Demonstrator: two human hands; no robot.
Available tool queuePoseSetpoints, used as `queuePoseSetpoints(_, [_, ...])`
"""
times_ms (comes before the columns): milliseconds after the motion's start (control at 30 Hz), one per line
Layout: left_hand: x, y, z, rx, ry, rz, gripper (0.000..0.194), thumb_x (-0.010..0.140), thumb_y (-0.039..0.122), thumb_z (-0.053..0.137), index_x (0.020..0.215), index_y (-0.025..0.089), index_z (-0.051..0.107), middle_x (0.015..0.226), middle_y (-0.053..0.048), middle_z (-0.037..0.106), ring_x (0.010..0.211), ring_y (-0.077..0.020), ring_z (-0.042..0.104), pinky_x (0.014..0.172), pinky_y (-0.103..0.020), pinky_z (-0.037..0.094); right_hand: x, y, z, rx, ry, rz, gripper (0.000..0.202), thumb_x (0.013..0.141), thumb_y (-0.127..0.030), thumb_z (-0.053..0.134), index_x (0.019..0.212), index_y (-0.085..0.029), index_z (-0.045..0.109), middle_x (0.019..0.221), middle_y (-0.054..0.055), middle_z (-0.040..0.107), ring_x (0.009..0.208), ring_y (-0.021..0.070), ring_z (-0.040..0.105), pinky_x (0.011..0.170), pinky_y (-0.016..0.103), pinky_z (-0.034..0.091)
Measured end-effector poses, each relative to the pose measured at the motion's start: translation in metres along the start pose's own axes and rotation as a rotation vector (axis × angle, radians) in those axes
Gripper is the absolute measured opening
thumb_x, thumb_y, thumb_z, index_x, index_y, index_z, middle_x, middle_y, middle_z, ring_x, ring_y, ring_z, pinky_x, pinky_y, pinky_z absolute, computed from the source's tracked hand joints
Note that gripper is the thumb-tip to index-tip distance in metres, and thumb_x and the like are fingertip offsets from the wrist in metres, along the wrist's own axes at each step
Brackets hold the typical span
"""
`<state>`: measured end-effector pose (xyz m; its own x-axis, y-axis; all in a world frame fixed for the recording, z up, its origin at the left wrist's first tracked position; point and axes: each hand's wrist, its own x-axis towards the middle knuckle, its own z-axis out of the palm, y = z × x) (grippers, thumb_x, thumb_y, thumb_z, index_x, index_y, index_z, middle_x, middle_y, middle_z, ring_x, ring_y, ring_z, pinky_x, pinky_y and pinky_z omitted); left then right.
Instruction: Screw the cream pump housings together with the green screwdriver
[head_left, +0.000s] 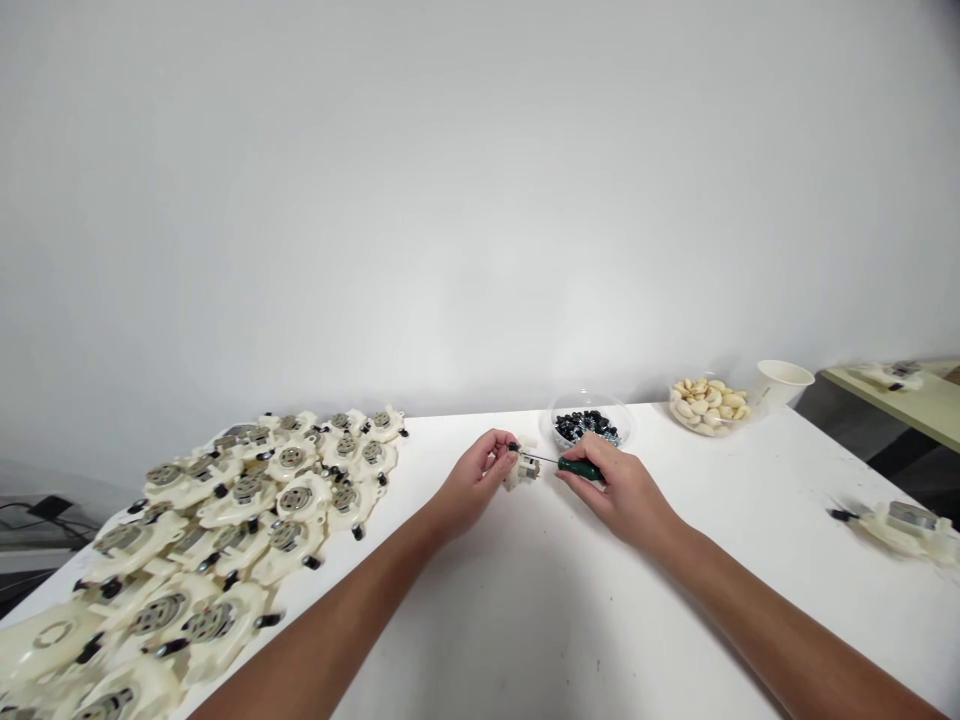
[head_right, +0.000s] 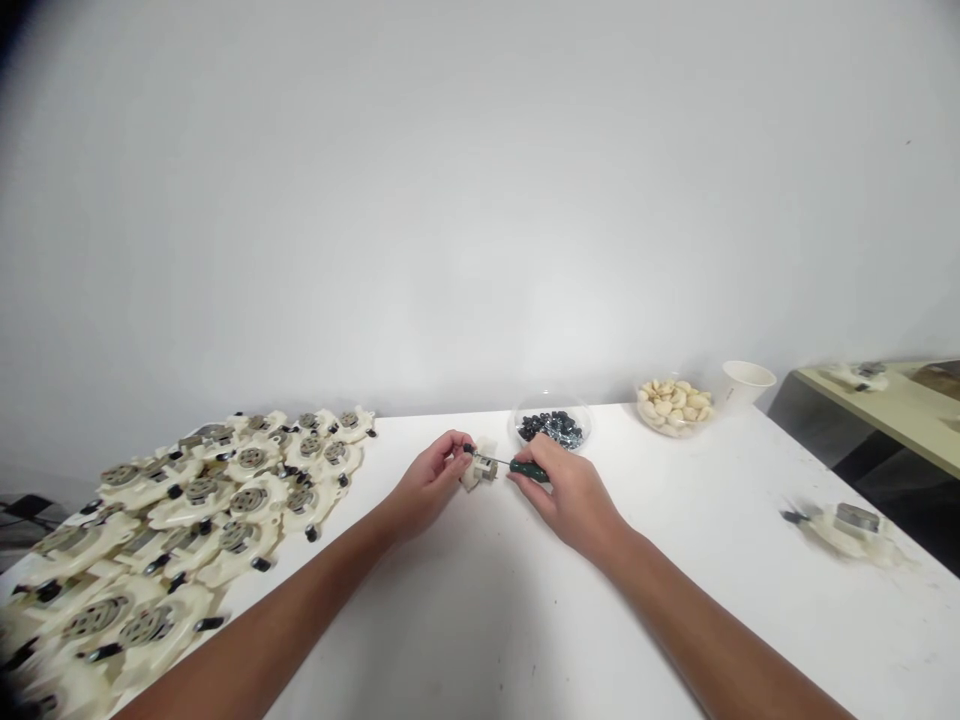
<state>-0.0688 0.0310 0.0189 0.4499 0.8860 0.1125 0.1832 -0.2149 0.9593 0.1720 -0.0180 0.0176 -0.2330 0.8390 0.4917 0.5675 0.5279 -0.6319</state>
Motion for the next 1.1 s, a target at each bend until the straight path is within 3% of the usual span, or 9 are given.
queuePoseSetpoints(500, [-0.0009, 0.0041, 0.0004, 0.041, 0.009, 0.038, 0.026, 0.100, 0.046, 0.055, 0.106, 0.022, 0.059, 0.079, 0.002, 0.044, 0.071, -0.0142, 0.042, 0.068, -0.025, 0.039, -0.0010, 0.0002, -0.0024, -0.034, 0.000, -0.028, 0.013, 0.100, -0.034, 0.063, 0.104, -0.023, 0.068, 0.087, 0.004, 0.068, 0.071, 0.0180, 0.060, 0.060, 0.029, 0.044])
queuePoseSetpoints(767, [-0.0018, 0.0078, 0.0000, 0.072, -0.019, 0.063, 0.026, 0.101, 0.047, 0.054, 0.104, 0.021, 0.060, 0.080, 0.001, 0.047, 0.073, -0.0152, 0.045, 0.069, -0.026, 0.040, -0.0009, -0.0047, -0.0013, -0.058, -0.067, 0.090, 0.029, 0.101, -0.044, 0.057, 0.081, -0.024, 0.057, 0.065, -0.002, 0.060, 0.056, 0.0156, 0.051, 0.054, 0.028, 0.038])
queuePoseSetpoints(933, [-0.0009, 0.0074, 0.0000, 0.088, -0.022, 0.068, 0.025, 0.100, 0.045, 0.054, 0.103, 0.021, 0.060, 0.080, 0.001, 0.050, 0.074, -0.0155, 0.048, 0.071, -0.026, 0.041, -0.0008, -0.0051, 0.0002, 0.026, -0.060, 0.116, 0.016, 0.095, -0.037, 0.065, 0.099, -0.025, 0.054, 0.080, -0.002, 0.066, 0.064, 0.0160, 0.057, 0.059, 0.026, 0.043])
queuePoseSetpoints(1100, [0.0000, 0.0017, 0.0000, 0.075, 0.000, 0.036, 0.023, 0.101, 0.043, 0.054, 0.106, 0.022, 0.059, 0.081, 0.001, 0.049, 0.075, -0.0153, 0.050, 0.070, -0.026, 0.042, -0.0001, -0.0019, -0.0002, 0.028, -0.037, 0.083, 0.017, 0.096, -0.032, 0.065, 0.089, -0.025, 0.051, 0.081, -0.002, 0.064, 0.069, 0.0161, 0.058, 0.061, 0.026, 0.042])
